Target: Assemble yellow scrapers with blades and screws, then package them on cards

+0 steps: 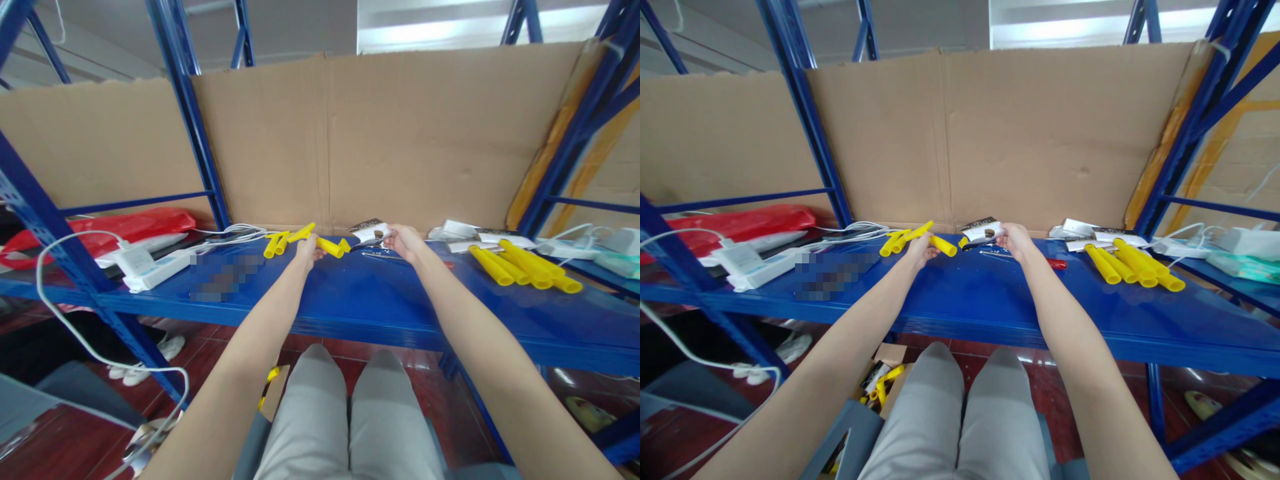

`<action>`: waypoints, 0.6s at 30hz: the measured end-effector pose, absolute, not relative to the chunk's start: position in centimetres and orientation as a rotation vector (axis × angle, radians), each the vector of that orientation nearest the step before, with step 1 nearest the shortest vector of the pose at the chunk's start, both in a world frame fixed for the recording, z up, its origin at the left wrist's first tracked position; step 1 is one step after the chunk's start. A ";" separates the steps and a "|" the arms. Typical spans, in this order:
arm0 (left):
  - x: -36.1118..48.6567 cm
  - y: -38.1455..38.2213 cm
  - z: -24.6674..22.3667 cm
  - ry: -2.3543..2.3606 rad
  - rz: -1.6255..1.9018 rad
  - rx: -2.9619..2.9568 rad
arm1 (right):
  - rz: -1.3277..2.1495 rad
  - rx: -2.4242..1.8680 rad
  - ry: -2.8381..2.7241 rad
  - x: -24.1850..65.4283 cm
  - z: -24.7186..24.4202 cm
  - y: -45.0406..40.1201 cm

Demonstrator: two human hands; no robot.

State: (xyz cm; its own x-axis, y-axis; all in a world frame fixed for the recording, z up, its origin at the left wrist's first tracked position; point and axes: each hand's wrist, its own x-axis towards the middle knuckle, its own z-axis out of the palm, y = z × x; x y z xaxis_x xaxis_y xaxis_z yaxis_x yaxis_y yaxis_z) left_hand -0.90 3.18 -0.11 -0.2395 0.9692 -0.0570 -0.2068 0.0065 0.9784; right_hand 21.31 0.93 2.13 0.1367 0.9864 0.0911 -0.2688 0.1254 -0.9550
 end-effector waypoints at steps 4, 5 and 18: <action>-0.8 3.0 0.1 1.261 1.453 0.891 | 1.200 -1.005 -1.069 20.6 1.5 0.9; -0.8 3.0 0.1 1.260 1.457 0.893 | 1.211 -1.005 -1.090 20.4 1.4 0.9; -0.3 3.8 -0.7 1.058 1.272 0.958 | 1.220 -1.057 -1.218 18.3 0.9 -0.2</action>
State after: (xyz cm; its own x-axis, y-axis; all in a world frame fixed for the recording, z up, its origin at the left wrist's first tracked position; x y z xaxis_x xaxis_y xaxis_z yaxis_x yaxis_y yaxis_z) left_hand -0.31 3.78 -0.72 0.0004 0.9971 -0.0765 -0.2570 0.0741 0.9636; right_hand 18.31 -0.18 0.86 -0.0440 0.9950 0.0896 -0.0907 0.0853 -0.9922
